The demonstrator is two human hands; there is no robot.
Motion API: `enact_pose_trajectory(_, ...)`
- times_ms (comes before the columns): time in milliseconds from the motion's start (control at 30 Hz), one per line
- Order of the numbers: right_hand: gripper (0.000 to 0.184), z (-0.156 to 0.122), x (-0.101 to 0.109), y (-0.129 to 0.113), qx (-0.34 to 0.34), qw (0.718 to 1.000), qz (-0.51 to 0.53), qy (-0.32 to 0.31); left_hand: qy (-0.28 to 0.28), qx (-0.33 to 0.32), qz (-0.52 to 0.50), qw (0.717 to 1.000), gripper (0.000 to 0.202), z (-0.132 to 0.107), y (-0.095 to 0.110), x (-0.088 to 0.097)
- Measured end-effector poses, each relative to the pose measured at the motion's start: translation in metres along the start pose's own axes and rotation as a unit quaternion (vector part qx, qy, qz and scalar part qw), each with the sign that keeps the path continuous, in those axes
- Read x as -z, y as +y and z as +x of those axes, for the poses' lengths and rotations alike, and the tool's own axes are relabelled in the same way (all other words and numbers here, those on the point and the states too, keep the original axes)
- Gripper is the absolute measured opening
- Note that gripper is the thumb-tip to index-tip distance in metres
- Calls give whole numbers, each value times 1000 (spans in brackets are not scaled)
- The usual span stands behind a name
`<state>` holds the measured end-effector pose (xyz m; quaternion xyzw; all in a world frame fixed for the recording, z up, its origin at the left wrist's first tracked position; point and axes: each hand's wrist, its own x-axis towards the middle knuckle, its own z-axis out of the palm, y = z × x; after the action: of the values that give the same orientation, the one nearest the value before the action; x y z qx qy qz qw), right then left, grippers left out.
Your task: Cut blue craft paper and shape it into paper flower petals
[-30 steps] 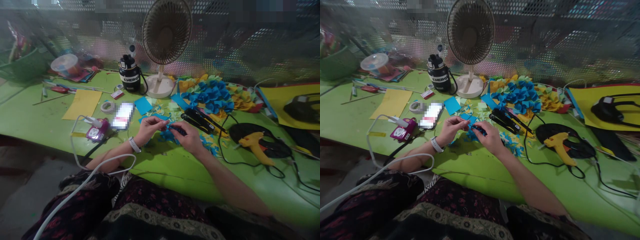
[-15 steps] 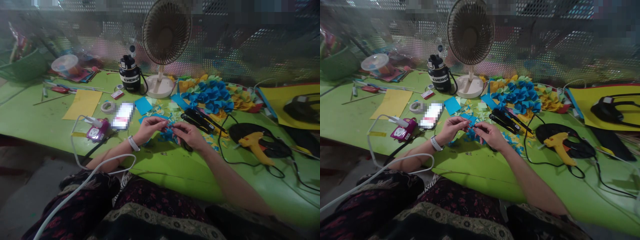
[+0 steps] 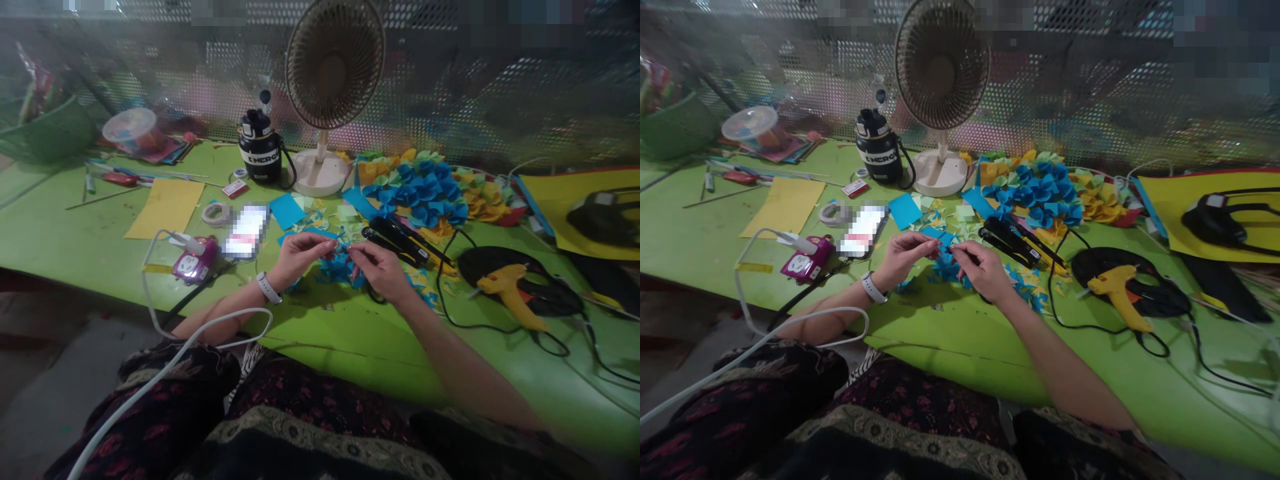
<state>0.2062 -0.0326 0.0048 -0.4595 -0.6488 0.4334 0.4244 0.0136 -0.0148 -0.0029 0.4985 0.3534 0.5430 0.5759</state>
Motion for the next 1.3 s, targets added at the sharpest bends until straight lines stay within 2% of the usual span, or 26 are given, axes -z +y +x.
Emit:
enact_pose_trajectory(267,30,-1,3,-6,-40,996,39,-65,-21,11,-2,1000,40,-1,0,0)
enact_pose_trajectory(333,30,-2,2,-6,-35,997,32,-58,-15,6,-2,1000,39,-1,0,0)
enact_pose_trajectory(500,29,-3,-3,-4,29,999,-20,22,4,-6,2,1000,39,-1,0,0)
enact_pose_trajectory(667,28,0,1,-2,18,1000,-16,20,-10,-5,-4,1000,37,-1,-1,0)
enact_pose_trajectory(800,30,-1,2,-2,4,1000,-19,-8,-9,-8,13,1000,36,0,-3,0)
enact_pose_trajectory(867,27,-3,1,-2,29,999,-45,-10,-8,-17,13,1000,36,0,-3,1)
enact_pose_trajectory(967,27,-4,0,-1,114,986,-119,17,-6,-32,3,999,37,0,-4,2)
enact_pose_trajectory(1067,16,-3,0,2,178,969,-170,21,-6,-33,2,999,37,0,-4,2)
enact_pose_trajectory(1167,15,-1,2,5,187,967,-174,7,-9,-26,6,1000,37,0,-4,2)
enact_pose_trajectory(1300,17,0,4,4,163,974,-157,1,-26,-14,1,1000,38,0,-4,3)
